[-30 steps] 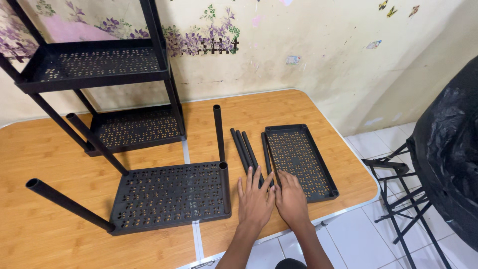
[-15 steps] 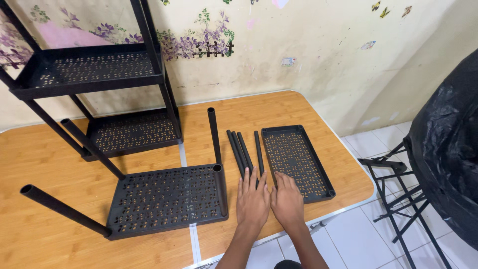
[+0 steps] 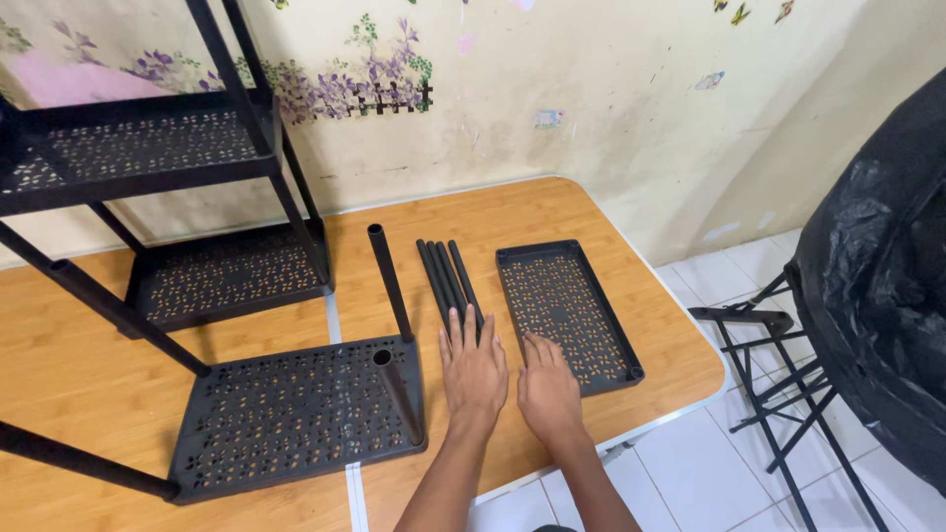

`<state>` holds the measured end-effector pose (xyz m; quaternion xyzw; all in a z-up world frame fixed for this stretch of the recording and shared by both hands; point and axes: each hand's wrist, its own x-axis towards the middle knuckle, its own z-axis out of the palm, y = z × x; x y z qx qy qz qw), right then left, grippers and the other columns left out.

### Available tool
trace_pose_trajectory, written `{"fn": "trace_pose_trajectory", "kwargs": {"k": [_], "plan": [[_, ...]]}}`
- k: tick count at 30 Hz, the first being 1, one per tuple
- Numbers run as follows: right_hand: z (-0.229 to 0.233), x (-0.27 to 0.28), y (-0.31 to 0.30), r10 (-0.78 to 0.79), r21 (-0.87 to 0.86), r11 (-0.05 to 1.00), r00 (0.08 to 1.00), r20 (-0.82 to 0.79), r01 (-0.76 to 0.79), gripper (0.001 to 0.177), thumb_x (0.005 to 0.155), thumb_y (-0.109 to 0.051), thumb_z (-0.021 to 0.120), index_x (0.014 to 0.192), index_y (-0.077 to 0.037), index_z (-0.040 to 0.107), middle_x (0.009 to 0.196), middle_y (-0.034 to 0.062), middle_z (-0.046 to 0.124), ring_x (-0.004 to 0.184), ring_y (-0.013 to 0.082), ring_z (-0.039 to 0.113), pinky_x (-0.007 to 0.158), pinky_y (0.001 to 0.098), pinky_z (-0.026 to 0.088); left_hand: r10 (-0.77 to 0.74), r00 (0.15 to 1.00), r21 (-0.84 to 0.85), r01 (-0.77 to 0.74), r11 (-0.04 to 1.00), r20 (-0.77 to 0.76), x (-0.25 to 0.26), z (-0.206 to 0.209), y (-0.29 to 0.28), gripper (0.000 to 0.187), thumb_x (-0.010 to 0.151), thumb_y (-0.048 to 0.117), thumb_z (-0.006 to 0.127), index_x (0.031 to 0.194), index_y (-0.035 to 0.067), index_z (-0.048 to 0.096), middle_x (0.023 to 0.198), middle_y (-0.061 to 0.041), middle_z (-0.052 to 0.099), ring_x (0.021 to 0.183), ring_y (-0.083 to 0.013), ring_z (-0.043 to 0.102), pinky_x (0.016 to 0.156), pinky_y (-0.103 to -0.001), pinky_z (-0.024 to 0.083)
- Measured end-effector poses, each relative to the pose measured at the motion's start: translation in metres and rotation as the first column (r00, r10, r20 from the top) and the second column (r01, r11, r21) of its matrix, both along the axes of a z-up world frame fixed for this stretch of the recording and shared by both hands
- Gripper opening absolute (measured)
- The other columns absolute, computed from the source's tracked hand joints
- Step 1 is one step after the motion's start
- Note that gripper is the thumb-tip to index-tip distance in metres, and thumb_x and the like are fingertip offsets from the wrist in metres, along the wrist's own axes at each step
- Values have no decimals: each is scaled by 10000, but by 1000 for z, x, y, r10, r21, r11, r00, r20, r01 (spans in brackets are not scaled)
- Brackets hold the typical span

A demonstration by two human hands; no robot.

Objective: The person assembles a black plastic storage shelf by inserting vertical poles into perforated shelf trays and stacking them on a wooden table. The person handles shelf trays and poles, aligning and pressing them into place to form a three-tier structure.

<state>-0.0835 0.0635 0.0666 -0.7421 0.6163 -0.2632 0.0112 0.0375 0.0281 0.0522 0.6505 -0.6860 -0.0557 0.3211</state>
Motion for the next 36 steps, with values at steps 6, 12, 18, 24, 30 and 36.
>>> {"fn": "trace_pose_trajectory", "kwargs": {"k": [6, 12, 18, 24, 30, 36], "plan": [[-8, -2, -1, 2, -30, 1000, 1000, -24, -2, 436, 945, -99, 550, 1357, 45, 551, 1430, 165, 557, 1360, 333, 466, 1118, 429, 392, -69, 997, -202, 76, 976, 44, -1, 6, 9, 496, 976, 274, 491, 1445, 128, 563, 1591, -173, 408, 1531, -320, 254, 1243, -513, 133], [-9, 0, 2, -21, -19, 1000, 999, -42, 20, 478, 914, -105, 576, 1363, 55, 541, 1419, 169, 559, 1353, 333, 468, 1120, 440, 374, -237, 969, -214, 248, 945, 75, 4, 5, 36, 597, 872, 183, 593, 1418, -46, 515, 1566, -214, 416, 1517, -329, 279, 1253, -478, 164], [20, 4, 32, -8, -32, 999, 997, 82, 10, 421, 952, -68, 516, 1360, 33, 542, 1423, 173, 558, 1343, 350, 498, 1107, 420, 414, -341, 935, -85, 334, 939, -92, 20, 12, 65, 615, 838, 37, 564, 1441, -43, 467, 1556, -228, 415, 1513, -354, 298, 1252, -454, 205], [57, 10, 60, -62, -45, 996, 953, 296, 79, 414, 971, -55, 486, 1370, 50, 518, 1442, 193, 525, 1313, 391, 514, 1072, 430, 426, -446, 869, -108, 432, 895, -214, 23, 79, 70, 646, 821, 27, 604, 1442, -48, 445, 1548, -243, 402, 1480, -374, 344, 1221, -434, 280], [97, 12, 70, 4, -179, 982, 940, 341, 60, 427, 974, -82, 518, 1375, 66, 515, 1448, 205, 524, 1314, 402, 528, 1089, 435, 422, -530, 831, -227, 490, 842, -171, 40, 171, 108, 600, 817, 54, 640, 1389, -37, 485, 1524, -234, 427, 1444, -392, 391, 1145, -471, 338], [157, 46, 85, 103, -321, 947, 975, 199, -34, 426, 951, -91, 542, 1355, 45, 551, 1418, 193, 560, 1286, 386, 540, 1044, 454, 432, -667, 732, -407, 573, 712, -137, 105, 247, 145, 548, 853, 52, 610, 1390, -5, 514, 1515, -233, 463, 1354, -418, 504, 1102, -472, 432]]}}
